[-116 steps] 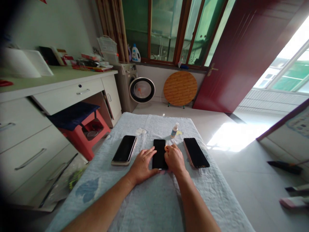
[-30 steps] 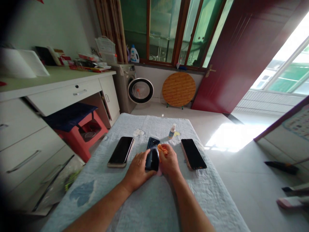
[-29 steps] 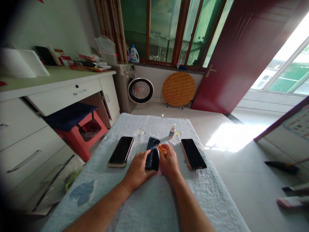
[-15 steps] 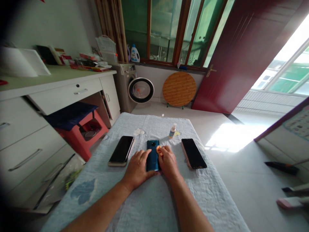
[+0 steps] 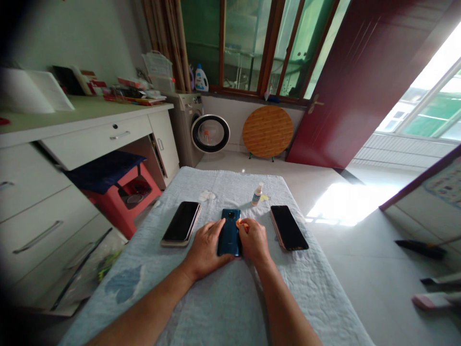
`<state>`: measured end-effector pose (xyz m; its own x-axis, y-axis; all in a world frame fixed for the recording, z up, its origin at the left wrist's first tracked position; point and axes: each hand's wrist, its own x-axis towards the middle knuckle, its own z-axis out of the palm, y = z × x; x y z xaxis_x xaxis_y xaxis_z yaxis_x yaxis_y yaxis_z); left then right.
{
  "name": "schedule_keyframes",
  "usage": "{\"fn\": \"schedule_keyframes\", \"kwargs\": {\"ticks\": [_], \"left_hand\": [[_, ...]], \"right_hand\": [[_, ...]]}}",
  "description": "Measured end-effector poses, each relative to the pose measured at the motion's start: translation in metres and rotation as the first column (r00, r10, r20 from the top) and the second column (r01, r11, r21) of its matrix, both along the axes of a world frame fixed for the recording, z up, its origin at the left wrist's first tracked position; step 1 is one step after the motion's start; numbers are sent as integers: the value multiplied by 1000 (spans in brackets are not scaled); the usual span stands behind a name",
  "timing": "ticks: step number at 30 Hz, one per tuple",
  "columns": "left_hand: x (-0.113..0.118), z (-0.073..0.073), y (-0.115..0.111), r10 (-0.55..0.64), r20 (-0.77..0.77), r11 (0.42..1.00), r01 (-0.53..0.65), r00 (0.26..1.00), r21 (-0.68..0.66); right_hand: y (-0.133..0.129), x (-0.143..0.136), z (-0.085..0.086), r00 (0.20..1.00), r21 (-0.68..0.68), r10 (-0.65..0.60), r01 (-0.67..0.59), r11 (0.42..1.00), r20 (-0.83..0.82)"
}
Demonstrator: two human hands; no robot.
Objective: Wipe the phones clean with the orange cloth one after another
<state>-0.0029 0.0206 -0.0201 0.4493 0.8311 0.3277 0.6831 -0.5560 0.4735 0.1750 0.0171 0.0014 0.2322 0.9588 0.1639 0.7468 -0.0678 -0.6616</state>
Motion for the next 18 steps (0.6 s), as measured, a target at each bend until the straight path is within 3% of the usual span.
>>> {"fn": "schedule_keyframes", "kwargs": {"ticks": [4,8,11,18], "left_hand": [[0,4,-2,-3,-7,1000,3,1000,-4],[0,8,-4,5,-21,1000,-6,1000,-28],[1,10,-5,6,-41,1000,-7,999,-29],[3,10,-6,25,-70,999,-28,997,-42]], "right_hand": [[0,0,-2,1000,60,20,-21,998,22],[-3,-5,-5,978,178,209,-210,961,24],[-1,-8,-6,947,171,316,-321,932,58],[11,-7,-9,944,126,282,-305,944,169]]}}
